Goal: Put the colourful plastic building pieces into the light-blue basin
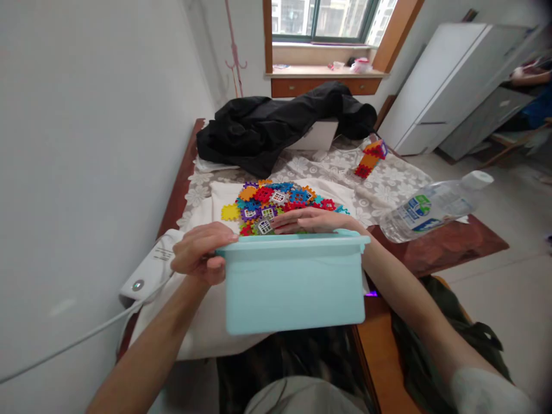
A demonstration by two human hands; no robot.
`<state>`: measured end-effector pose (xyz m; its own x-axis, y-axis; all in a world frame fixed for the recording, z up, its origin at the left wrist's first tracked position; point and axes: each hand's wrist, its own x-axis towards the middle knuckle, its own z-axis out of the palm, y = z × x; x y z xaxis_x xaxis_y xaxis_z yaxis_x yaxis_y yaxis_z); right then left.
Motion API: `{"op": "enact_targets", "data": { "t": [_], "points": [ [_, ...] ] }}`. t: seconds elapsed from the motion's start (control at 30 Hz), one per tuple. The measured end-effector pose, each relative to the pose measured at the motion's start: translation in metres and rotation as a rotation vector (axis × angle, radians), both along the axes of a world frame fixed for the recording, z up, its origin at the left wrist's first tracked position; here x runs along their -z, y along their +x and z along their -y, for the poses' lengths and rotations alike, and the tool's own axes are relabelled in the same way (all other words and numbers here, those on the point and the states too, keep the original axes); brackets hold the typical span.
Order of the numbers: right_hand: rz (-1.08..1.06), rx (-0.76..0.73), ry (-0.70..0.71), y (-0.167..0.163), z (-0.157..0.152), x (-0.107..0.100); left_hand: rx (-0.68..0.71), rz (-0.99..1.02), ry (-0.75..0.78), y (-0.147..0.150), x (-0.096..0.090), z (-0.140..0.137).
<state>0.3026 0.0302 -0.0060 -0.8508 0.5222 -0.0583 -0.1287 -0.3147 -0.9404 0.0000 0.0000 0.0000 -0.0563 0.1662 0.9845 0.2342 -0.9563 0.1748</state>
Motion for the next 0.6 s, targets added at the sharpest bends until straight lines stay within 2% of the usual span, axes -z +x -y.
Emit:
{"op": "enact_targets", "data": {
  "t": [0.1, 0.2, 0.27, 0.47, 0.6],
  "points": [
    [0.100, -0.041, 0.109, 0.011, 0.002, -0.014, -0.061, 0.018, -0.031, -0.004, 0.003, -0.001],
    [0.114, 0.050, 0.161, 0.019, 0.001, -0.023, -0.098, 0.008, -0.040, -0.009, 0.008, -0.004],
    [0.068, 0.131, 0.141, 0.024, -0.004, -0.022, -0.087, -0.022, 0.020, -0.011, 0.007, -0.006],
    [0.013, 0.211, 0.112, 0.031, -0.018, -0.007, 0.103, -0.161, 0.260, -0.007, -0.017, -0.007],
    [0.013, 0.233, 0.115, 0.030, -0.009, -0.016, 0.116, -0.275, 0.339, -0.007, -0.029, 0.004]
  ]
}}
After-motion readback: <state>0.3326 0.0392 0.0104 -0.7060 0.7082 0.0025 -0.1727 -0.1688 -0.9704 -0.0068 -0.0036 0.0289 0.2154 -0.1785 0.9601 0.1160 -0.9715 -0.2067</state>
